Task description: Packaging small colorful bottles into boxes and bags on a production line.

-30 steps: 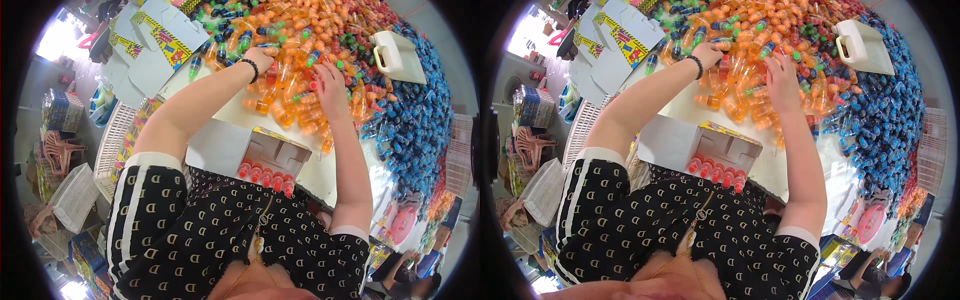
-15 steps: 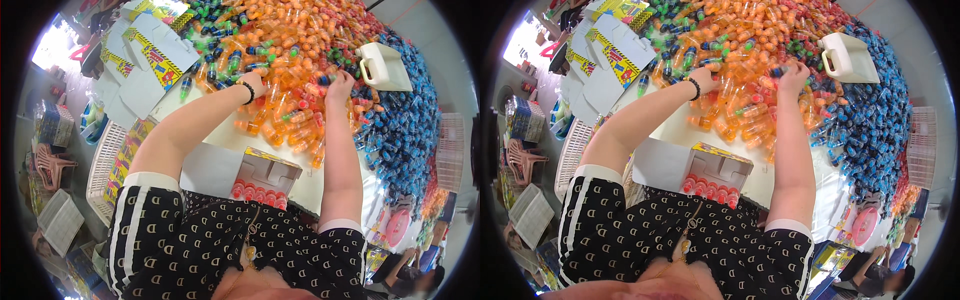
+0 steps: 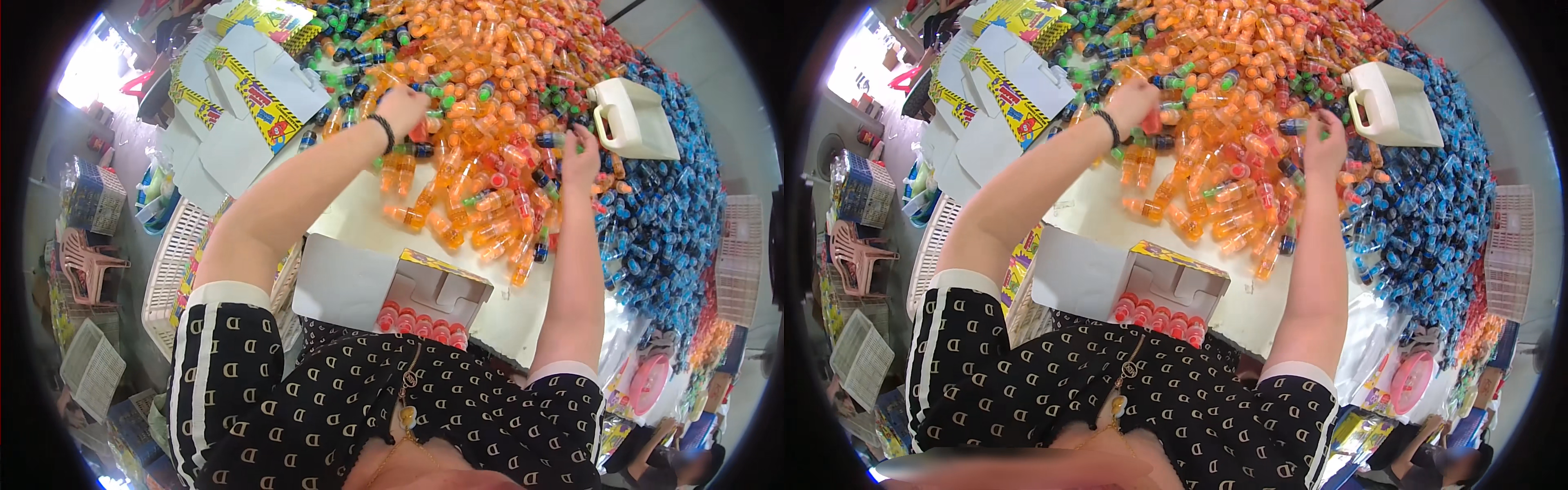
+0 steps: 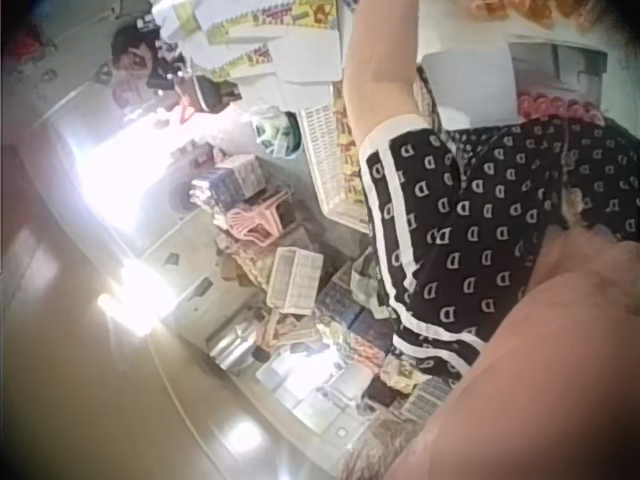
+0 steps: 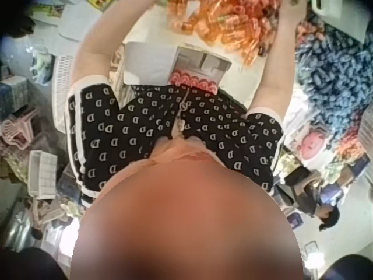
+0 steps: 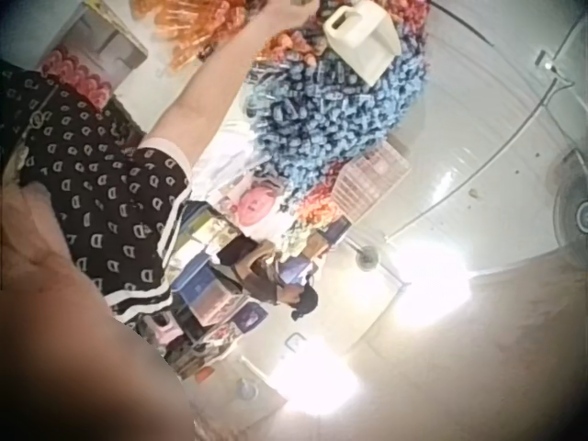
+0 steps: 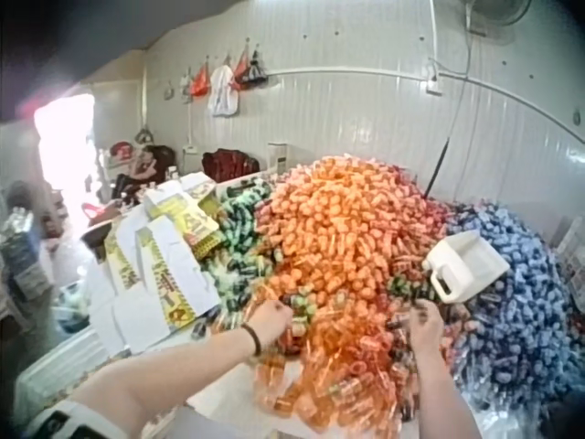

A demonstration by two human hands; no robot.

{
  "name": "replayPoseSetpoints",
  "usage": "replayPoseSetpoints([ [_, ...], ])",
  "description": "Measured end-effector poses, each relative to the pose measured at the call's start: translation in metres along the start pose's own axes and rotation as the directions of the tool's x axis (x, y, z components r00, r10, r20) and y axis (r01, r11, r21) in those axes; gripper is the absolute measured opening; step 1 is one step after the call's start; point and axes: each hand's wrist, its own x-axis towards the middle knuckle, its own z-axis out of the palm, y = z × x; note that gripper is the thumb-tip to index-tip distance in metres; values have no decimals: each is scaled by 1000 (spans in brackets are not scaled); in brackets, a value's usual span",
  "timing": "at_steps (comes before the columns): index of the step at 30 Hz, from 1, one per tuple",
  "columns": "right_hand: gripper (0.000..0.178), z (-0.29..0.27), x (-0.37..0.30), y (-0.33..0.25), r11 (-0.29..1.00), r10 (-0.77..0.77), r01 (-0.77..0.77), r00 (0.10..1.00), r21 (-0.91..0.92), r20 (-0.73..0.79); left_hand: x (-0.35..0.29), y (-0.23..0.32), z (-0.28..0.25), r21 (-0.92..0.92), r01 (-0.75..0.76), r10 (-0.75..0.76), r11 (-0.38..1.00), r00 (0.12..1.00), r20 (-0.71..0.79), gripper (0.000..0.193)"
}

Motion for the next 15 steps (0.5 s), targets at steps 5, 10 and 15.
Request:
replayPoseSetpoints([
  [5,31,-71,-14,28,945,316,-326,933,28,171,18,29,9,223,31,-40,974,998,37,34],
  [10,37,-96,-48,26,927,360,-240,789,-290,497,51,18,30,848,-399,350,348,895,277,29],
  [15,34,-70,-52,26,863,360,-76,786,-499,503,60,20,46,896,-373,331,242,899,285,24],
])
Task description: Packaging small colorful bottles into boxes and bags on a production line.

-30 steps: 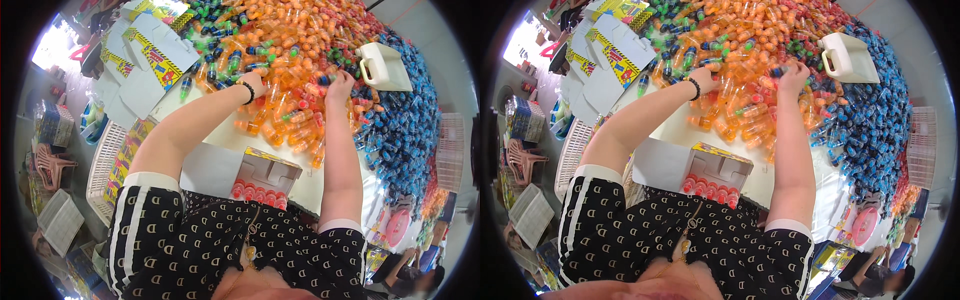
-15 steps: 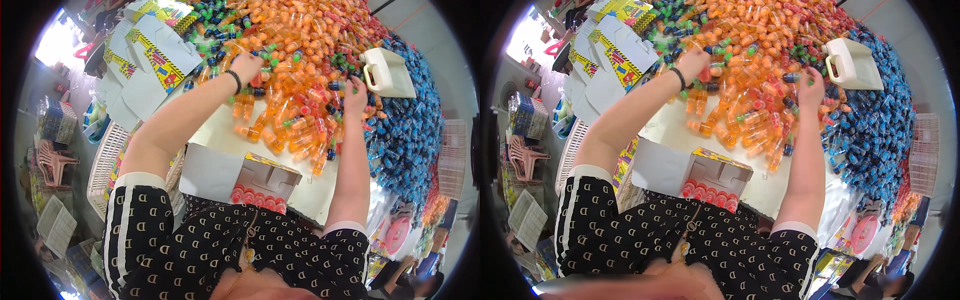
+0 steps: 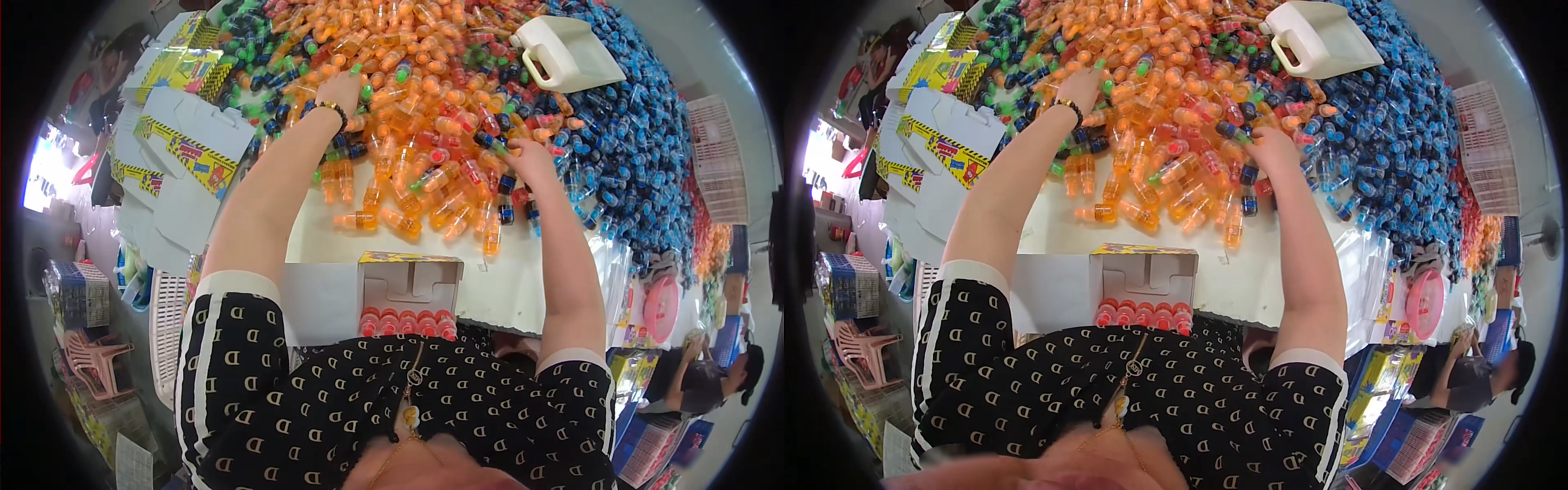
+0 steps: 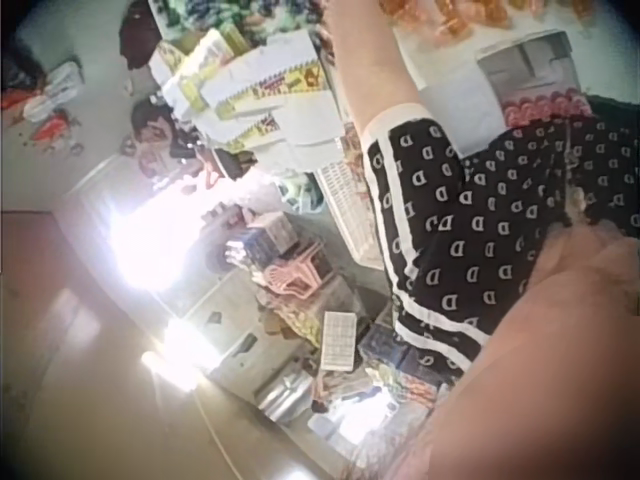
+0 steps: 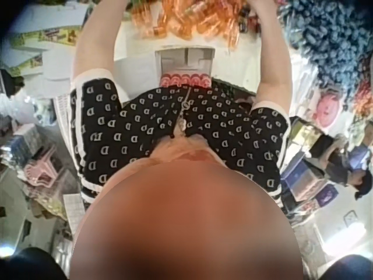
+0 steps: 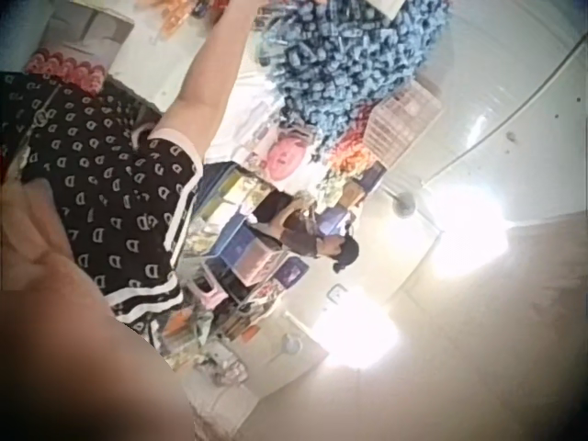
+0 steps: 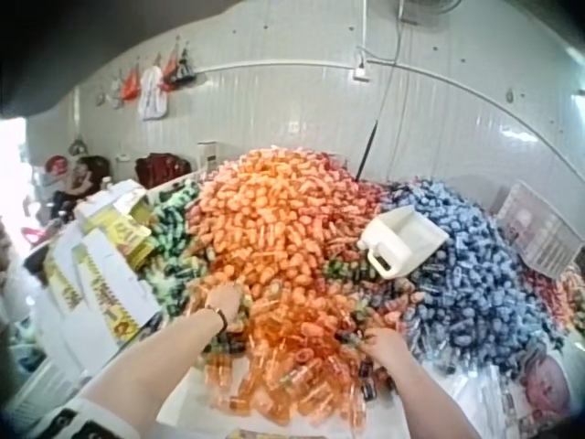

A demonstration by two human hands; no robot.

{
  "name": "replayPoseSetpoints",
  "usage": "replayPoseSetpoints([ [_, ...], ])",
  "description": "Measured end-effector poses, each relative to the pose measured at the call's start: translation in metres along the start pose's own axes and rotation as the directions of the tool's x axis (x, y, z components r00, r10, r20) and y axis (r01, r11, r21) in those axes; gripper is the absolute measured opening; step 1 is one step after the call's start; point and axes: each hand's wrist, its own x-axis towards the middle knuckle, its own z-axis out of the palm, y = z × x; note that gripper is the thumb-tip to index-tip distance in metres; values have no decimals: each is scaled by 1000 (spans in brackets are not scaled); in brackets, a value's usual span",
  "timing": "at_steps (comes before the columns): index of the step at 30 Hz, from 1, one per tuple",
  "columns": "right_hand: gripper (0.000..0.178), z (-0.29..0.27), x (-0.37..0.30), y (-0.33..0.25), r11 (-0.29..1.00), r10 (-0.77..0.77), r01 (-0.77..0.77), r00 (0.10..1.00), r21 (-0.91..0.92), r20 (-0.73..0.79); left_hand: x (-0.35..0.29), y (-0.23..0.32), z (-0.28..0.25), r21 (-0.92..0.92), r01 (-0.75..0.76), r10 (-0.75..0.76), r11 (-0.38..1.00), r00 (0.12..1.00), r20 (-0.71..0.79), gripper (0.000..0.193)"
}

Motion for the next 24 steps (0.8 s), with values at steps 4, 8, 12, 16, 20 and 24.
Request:
replayPoseSetpoints([
  [4,30,15,12,-9,980,46,-51,999,-192,-29,-13,-5,3,49,13,-14,999,1000,18,28],
  [8,30,5,2,-30,962,61,-76,996,-263,-64,-23,-35,7,93,-59,70,994,991,-114,32],
  [12,34,-25,-43,-36,976,-95,47,971,-215,-217,-49,-21,-29,-502,-144,-49,853,935,-351,32],
  [16,23,-72,-110,-65,937,-344,310,897,-160,-277,-111,14,-99,-852,-182,220,492,972,-80,37],
  [20,20,-74,-173,-112,809,-587,573,798,-130,-137,-221,49,-104,-888,-278,489,367,870,-70,31],
  [24,25,-38,-215,-139,630,-774,775,623,50,110,-284,74,-81,-859,-272,702,433,700,132,36],
])
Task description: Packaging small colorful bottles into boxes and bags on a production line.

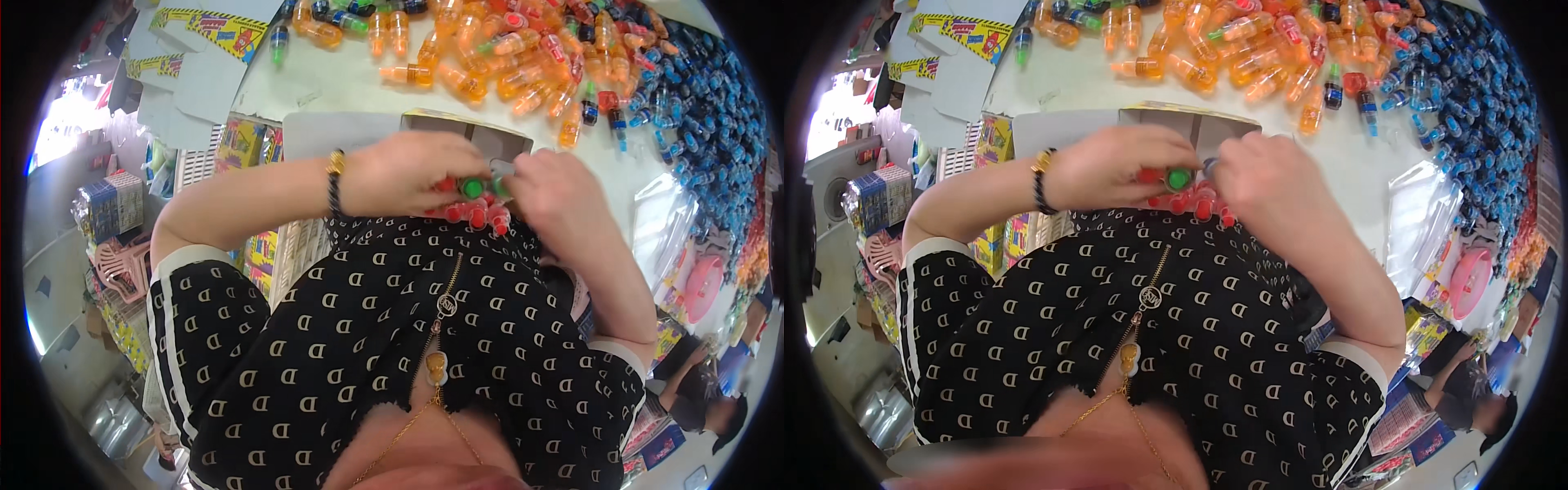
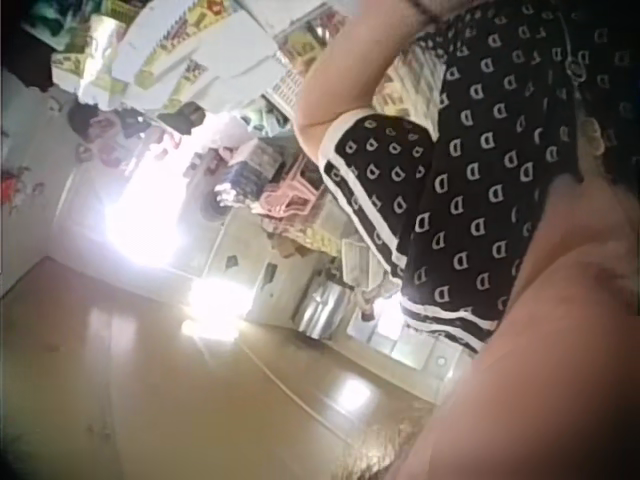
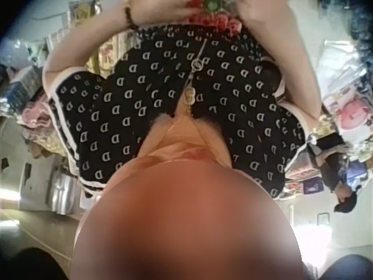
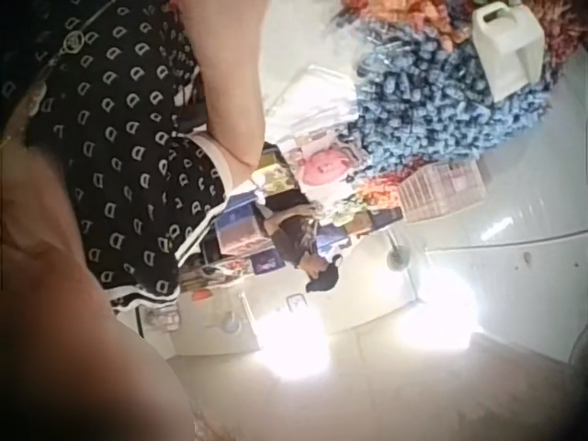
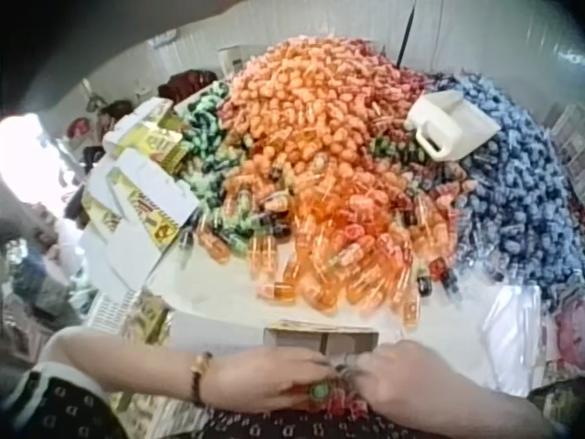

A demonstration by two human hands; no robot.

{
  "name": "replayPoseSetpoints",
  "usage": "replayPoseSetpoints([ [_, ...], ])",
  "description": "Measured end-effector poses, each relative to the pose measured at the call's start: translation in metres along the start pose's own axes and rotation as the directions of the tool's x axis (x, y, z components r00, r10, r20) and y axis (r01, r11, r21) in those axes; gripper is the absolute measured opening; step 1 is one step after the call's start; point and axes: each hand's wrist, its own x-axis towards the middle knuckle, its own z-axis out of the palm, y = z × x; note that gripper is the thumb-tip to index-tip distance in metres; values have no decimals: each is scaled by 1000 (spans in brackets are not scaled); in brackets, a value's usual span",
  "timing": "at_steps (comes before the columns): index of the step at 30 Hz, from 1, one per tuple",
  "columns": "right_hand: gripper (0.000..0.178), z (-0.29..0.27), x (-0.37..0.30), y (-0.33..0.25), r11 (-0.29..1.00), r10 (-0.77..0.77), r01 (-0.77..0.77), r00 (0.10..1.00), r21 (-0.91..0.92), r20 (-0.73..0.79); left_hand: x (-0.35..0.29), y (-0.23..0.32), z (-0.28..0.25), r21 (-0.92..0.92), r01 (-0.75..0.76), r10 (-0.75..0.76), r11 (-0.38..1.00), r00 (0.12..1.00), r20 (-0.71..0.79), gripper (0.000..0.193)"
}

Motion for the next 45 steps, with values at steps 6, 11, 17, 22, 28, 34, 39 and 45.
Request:
replayPoseSetpoints([
  [6,26,75,-13,-1,951,-217,222,975,213,-47,-15,-24,36,201,105,-149,974,965,217,40],
  [11,26,110,-35,4,712,185,-9,967,702,-175,-1,-31,30,29,145,-147,989,949,280,38],
  [17,31,101,-50,-2,647,245,-42,957,762,-155,8,-30,18,11,262,-240,965,865,441,27],
  [22,33,110,-45,5,668,188,-29,974,744,-130,8,-30,17,32,175,-175,984,915,363,28],
  [28,37,89,-55,4,631,92,-87,995,771,37,23,-10,-14,-28,317,-264,948,832,488,27],
  [34,38,66,-69,74,455,693,-230,698,860,-180,76,-34,-18,489,-132,154,862,988,-5,20],
  [39,36,69,-124,186,618,764,-679,399,396,-507,141,-55,4,783,-357,228,508,933,277,20],
  [45,28,89,-132,173,578,715,-809,566,-108,-410,171,-78,13,800,-501,234,331,864,445,22],
])
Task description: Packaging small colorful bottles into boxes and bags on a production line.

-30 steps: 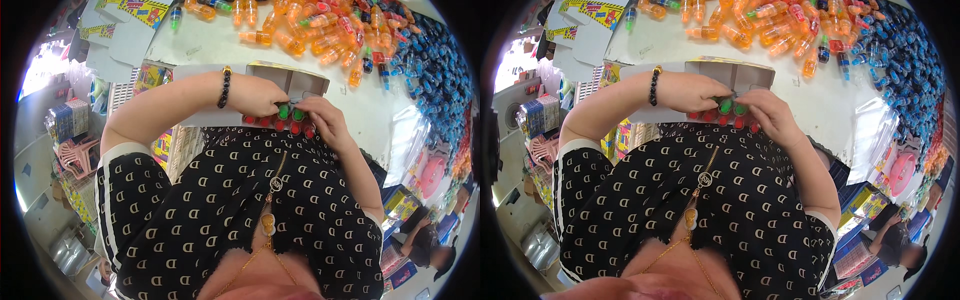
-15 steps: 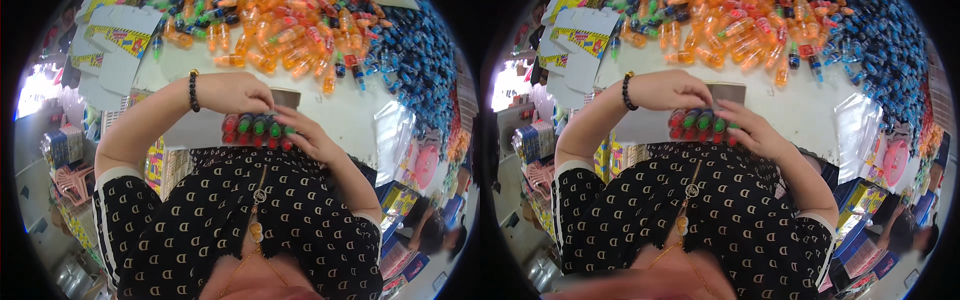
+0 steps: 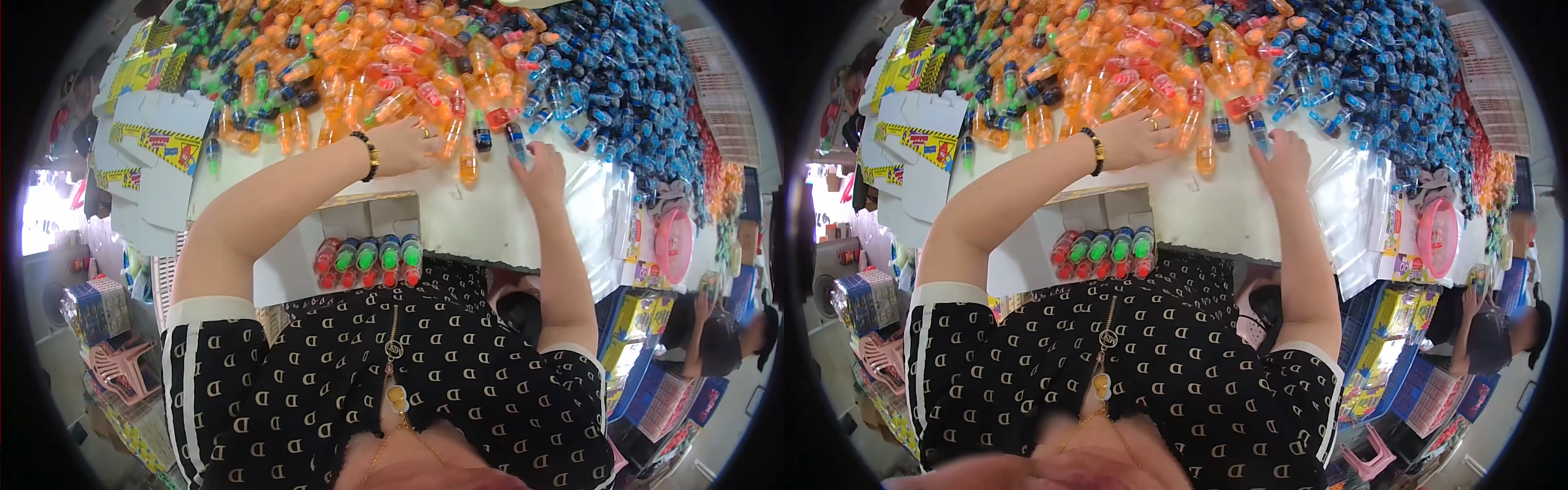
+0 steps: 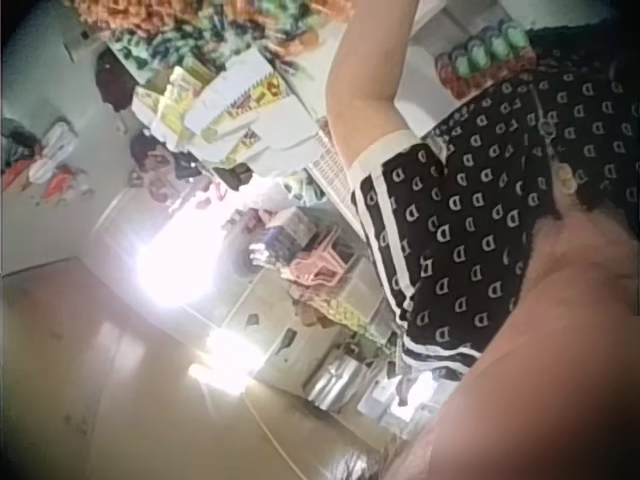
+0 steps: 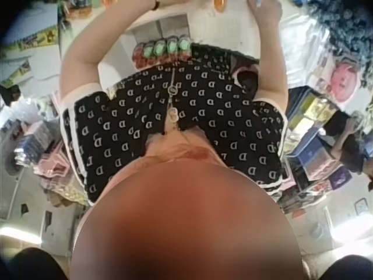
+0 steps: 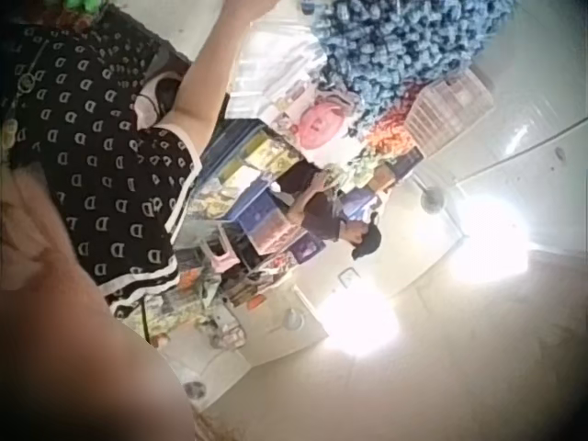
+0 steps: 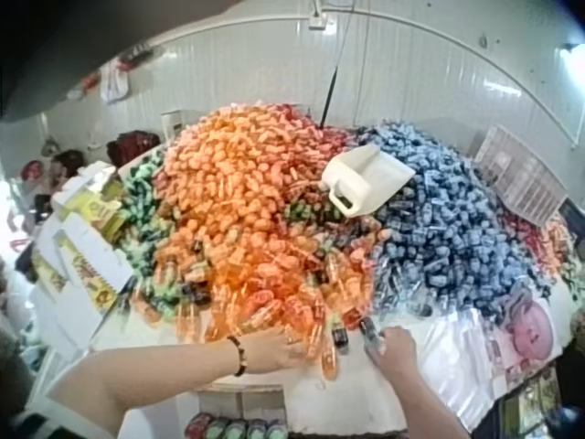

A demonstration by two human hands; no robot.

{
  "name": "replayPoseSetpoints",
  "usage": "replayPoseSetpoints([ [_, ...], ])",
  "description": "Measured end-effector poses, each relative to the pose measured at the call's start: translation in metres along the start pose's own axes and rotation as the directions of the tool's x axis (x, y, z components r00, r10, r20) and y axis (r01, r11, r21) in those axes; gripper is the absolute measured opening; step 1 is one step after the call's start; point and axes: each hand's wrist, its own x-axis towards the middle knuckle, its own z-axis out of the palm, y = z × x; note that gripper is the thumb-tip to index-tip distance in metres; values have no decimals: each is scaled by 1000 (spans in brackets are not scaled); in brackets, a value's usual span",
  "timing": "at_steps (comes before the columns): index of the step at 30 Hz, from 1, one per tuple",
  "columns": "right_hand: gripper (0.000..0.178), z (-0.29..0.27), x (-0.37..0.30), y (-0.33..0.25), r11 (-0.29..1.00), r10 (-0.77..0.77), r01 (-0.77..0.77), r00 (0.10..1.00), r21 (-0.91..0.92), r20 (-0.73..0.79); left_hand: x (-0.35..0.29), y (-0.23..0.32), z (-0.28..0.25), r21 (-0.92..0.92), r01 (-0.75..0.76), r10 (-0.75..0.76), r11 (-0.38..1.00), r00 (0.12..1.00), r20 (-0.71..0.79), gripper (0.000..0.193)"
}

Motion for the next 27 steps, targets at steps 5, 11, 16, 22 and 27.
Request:
replayPoseSetpoints([
  [5,25,4,-2,6,869,198,-104,969,484,-149,9,-8,-4,-223,-7,-91,975,900,-427,13],
  [11,23,0,35,64,364,526,-166,849,916,-55,65,-10,-43,-963,262,-697,65,702,144,13],
  [16,21,-24,61,105,937,244,-149,926,315,-288,129,-7,-60,-921,378,-699,94,684,209,16],
  [22,25,-15,83,117,994,-40,36,999,-108,-34,210,20,-31,-398,452,-545,799,823,-159,20],
  [27,23,-13,96,111,976,46,-43,999,-211,10,234,13,-28,-446,575,-638,686,770,11,24],
])
